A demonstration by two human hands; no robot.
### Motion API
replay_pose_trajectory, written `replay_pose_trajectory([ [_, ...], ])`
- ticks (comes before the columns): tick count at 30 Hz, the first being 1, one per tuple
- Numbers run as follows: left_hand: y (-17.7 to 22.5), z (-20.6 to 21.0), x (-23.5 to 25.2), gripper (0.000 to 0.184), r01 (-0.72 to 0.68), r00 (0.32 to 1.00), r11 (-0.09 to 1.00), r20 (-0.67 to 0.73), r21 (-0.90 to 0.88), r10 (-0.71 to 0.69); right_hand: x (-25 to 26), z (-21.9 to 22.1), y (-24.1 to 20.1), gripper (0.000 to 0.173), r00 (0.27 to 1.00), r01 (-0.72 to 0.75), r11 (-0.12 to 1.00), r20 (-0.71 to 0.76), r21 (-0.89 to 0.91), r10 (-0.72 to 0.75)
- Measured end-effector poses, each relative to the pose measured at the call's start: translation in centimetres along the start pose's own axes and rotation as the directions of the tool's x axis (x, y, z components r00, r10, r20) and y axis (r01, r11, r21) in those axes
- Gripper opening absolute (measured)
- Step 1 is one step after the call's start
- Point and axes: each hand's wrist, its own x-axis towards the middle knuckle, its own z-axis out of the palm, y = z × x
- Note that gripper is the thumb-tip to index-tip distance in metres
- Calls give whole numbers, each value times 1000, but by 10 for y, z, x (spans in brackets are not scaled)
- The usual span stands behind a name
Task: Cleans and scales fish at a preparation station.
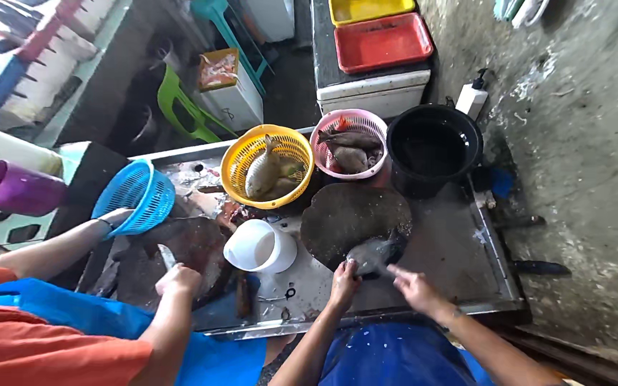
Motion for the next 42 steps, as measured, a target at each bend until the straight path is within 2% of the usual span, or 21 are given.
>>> replay_pose_trajectory([
  [2,-3,-2,-2,34,19,1000,1000,-2,-9,-19,2,-5,0,43,997,66,998,34,-5,-65],
  [4,-8,0,-6,35,31,999,999,-10,-24,-31,7,-9,6,44,999,14,996,-40,-87,-18],
  [7,-13,5,-6,37,13,1000,998,1,-54,-13,2,-13,-11,44,994,12,998,113,-56,-5],
  [8,-16,3,-8,37,-13,999,999,37,-36,14,4,-17,-10,43,995,20,998,103,-57,-14],
  [10,-19,1,-11,39,-138,981,987,152,83,124,10,-18,-4,44,999,-17,990,-37,-138,12],
  [11,-18,3,-11,45,-220,966,956,182,194,185,9,-17,-9,45,999,-31,987,-47,-156,24],
  [14,-24,1,-15,58,-322,946,788,153,524,285,10,-28,-29,43,987,-29,998,158,-59,38],
  [17,-23,11,-15,52,-310,941,765,66,565,332,23,-32,-39,44,993,-90,968,50,-234,105],
  [20,-29,14,-19,51,-292,939,758,23,584,343,19,-37,-60,42,975,-97,967,174,-235,140],
  [23,-26,16,-18,55,-296,936,730,36,616,349,29,-41,-54,44,982,-148,908,52,-393,183],
  [26,-27,14,-15,56,-236,967,812,43,534,252,26,-34,-59,44,975,-71,966,186,-247,119],
  [27,-27,10,-15,55,-200,979,862,59,465,195,30,-39,-47,41,984,-67,976,150,-205,99],
  [29,-19,10,-15,40,-58,996,983,81,175,44,32,-35,-19,45,996,-54,976,51,-213,67],
  [31,-7,15,-12,46,94,995,994,37,-54,-92,25,-30,-17,44,989,-3,995,145,-101,18],
  [33,-5,12,-14,61,143,989,986,41,-80,-140,27,-32,-12,40,987,6,1000,163,-27,-1],
  [35,-1,18,-12,69,167,986,980,32,-104,-165,30,-26,-2,44,999,-52,991,-5,-122,52],
  [36,1,24,-9,72,179,983,973,-4,-146,-182,27,-19,-2,45,999,-39,991,-19,-132,37],
  [38,2,26,-7,74,188,978,965,-56,-182,-201,18,-16,-11,44,993,1,1000,114,-29,3],
  [39,-2,23,-9,70,181,981,970,-43,-165,-190,16,-18,-9,43,993,3,1000,115,-3,-3],
  [40,-5,21,-10,60,153,988,980,2,-124,-154,19,-20,-5,43,999,-17,999,36,-37,18],
  [42,-11,21,-6,37,14,994,1000,110,-11,-13,21,-17,-8,46,997,-60,992,-51,-115,55],
])
